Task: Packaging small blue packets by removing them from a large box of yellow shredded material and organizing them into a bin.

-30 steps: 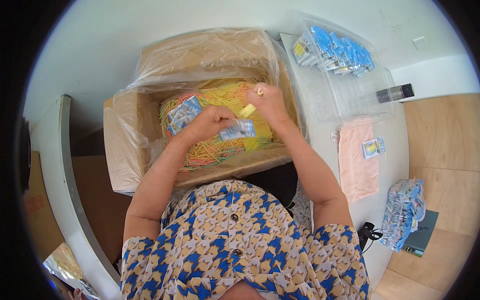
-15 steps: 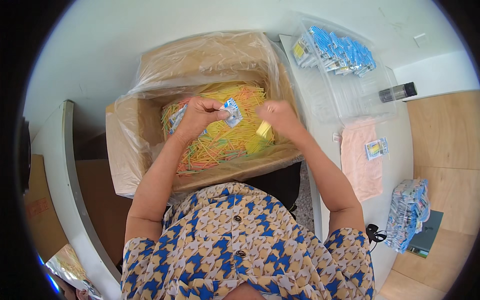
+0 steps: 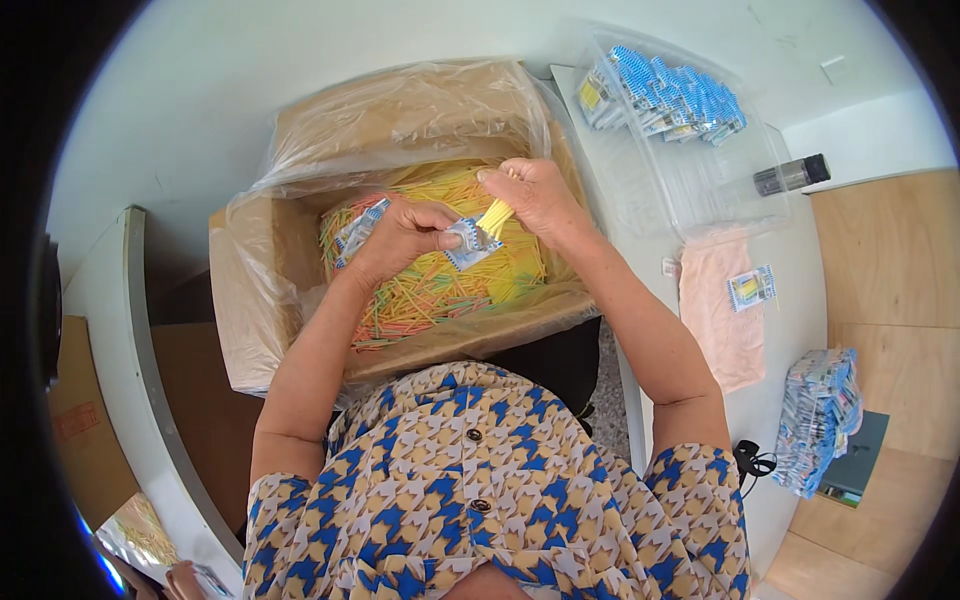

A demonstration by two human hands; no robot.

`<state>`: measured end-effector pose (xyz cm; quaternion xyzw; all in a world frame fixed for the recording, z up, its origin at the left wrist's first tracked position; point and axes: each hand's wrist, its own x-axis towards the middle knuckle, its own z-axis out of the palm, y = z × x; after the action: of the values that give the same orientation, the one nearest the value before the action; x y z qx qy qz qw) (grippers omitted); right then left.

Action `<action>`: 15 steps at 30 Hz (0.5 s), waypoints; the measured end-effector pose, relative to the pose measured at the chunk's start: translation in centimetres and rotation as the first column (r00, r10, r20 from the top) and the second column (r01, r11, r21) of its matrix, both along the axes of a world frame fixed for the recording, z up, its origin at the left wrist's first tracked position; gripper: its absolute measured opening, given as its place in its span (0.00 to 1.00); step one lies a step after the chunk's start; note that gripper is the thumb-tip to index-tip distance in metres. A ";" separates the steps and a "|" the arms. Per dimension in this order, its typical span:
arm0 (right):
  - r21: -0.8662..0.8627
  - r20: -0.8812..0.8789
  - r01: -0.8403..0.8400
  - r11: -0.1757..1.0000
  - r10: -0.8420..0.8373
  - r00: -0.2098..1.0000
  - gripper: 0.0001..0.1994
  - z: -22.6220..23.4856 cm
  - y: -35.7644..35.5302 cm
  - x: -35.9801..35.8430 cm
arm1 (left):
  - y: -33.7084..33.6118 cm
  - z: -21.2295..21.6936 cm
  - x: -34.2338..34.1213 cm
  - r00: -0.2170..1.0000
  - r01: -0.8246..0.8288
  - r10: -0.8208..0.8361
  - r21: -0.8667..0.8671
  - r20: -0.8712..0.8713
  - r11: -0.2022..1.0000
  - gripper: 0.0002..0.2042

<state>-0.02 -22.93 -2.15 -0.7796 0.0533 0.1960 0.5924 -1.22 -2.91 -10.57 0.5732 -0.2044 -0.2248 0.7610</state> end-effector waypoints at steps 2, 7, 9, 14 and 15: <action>-0.243 0.415 -0.080 0.967 0.178 0.892 0.14 -0.9 -0.2 0.4 | 0.1 -0.3 0.1 1.000 0.011 -0.011 0.023 0.011 1.000 0.04; -0.383 0.560 -0.060 0.922 0.284 0.779 0.15 -0.2 0.7 -0.1 | 0.4 -0.7 0.3 0.998 0.044 -0.046 0.057 0.031 0.997 0.04; -0.432 0.599 -0.070 0.899 0.343 0.724 0.14 0.0 1.3 -0.7 | 0.4 -0.7 0.4 0.999 0.046 -0.044 0.107 -0.022 0.993 0.04; -0.491 0.573 -0.231 0.840 0.512 0.640 0.11 0.9 1.4 -1.1 | 0.3 -0.5 0.2 0.999 -0.009 0.013 0.096 -0.041 0.995 0.06; -0.491 0.574 -0.235 0.839 0.515 0.637 0.11 1.1 1.3 -1.2 | 0.3 -0.5 0.1 0.997 0.009 -0.004 0.065 -0.073 0.998 0.07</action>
<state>-1.24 -21.68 -1.06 -0.8856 -0.2998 0.0006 0.3547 -1.09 -2.61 -11.10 0.5886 -0.1708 -0.2546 0.7480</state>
